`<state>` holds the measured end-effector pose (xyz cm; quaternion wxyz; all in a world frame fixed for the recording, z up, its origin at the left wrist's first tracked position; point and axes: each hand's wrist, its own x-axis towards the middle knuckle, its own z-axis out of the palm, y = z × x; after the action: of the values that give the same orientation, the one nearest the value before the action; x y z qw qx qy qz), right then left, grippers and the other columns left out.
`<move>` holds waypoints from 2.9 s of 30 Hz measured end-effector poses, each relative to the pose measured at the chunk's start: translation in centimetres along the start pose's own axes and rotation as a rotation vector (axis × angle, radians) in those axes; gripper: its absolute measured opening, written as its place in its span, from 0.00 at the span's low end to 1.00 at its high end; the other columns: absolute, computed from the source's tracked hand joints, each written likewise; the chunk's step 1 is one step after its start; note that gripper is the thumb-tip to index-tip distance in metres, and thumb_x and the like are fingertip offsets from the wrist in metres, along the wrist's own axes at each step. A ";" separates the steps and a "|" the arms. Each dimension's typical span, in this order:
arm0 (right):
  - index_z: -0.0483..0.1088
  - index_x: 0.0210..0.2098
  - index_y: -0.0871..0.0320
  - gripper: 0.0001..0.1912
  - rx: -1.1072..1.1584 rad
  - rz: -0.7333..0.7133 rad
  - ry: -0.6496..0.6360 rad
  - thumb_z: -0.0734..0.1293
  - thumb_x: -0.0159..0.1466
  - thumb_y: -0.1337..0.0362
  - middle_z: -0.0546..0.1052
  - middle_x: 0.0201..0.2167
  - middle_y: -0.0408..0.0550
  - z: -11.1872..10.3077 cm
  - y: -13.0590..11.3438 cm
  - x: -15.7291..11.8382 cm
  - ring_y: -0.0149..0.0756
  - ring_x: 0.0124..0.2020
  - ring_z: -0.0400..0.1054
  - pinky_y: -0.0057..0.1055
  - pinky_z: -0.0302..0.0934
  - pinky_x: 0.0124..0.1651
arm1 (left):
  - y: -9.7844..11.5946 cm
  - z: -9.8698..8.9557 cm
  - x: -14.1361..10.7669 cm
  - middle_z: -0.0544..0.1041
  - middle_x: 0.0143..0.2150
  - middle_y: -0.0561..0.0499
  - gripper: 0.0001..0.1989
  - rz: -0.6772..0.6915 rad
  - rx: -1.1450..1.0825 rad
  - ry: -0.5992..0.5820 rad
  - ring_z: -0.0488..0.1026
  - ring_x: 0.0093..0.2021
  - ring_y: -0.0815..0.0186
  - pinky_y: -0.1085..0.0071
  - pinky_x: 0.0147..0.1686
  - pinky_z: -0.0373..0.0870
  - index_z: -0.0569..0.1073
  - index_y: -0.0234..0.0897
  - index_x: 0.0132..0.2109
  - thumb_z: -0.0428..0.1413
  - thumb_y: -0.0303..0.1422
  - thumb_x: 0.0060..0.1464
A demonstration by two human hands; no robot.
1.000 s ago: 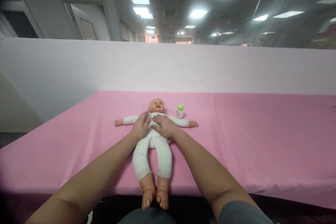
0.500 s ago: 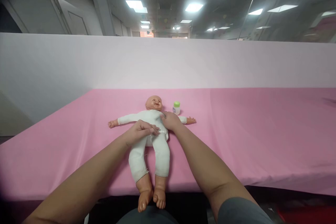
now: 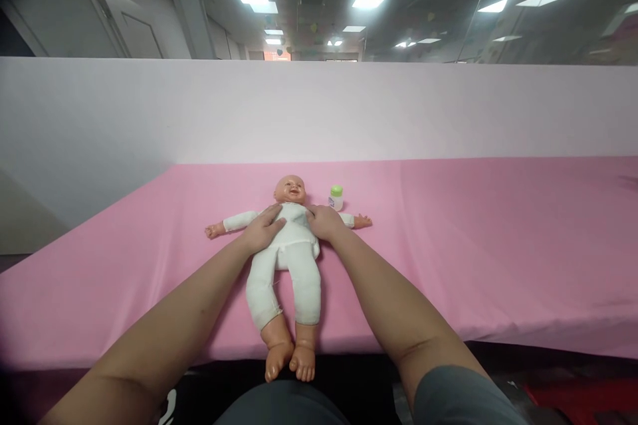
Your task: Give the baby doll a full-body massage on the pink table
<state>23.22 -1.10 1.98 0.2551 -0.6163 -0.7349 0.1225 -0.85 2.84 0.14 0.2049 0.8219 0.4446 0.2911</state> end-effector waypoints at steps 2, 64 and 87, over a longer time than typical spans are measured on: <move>0.74 0.61 0.51 0.21 0.000 -0.035 0.005 0.58 0.74 0.60 0.80 0.57 0.50 -0.6 -0.6 -0.4 0.48 0.56 0.74 0.40 0.64 0.57 | -0.8 -0.2 0.3 0.62 0.75 0.39 0.33 -0.038 -0.001 0.013 0.56 0.75 0.50 0.54 0.74 0.49 0.65 0.33 0.71 0.48 0.48 0.68; 0.75 0.58 0.55 0.19 0.199 -0.595 0.145 0.65 0.71 0.56 0.77 0.61 0.51 0.7 -3.6 -4.5 0.44 0.64 0.69 0.42 0.60 0.67 | -1.6 -2.2 1.8 0.82 0.53 0.42 0.24 0.073 0.385 0.106 0.77 0.54 0.50 0.56 0.56 0.69 0.79 0.37 0.54 0.41 0.41 0.71; 0.70 0.66 0.44 0.29 -0.104 -0.033 -0.036 0.51 0.77 0.43 0.79 0.57 0.47 -0.1 2.5 -0.6 0.51 0.57 0.73 0.43 0.65 0.55 | 0.1 -3.2 0.7 0.84 0.40 0.45 0.22 -0.004 0.374 0.047 0.80 0.43 0.52 0.60 0.42 0.71 0.81 0.41 0.41 0.45 0.45 0.67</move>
<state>25.41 -1.16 0.73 0.2117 -0.6141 -0.7549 0.0910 -2.55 3.65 2.80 0.0388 0.8379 0.4970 0.2220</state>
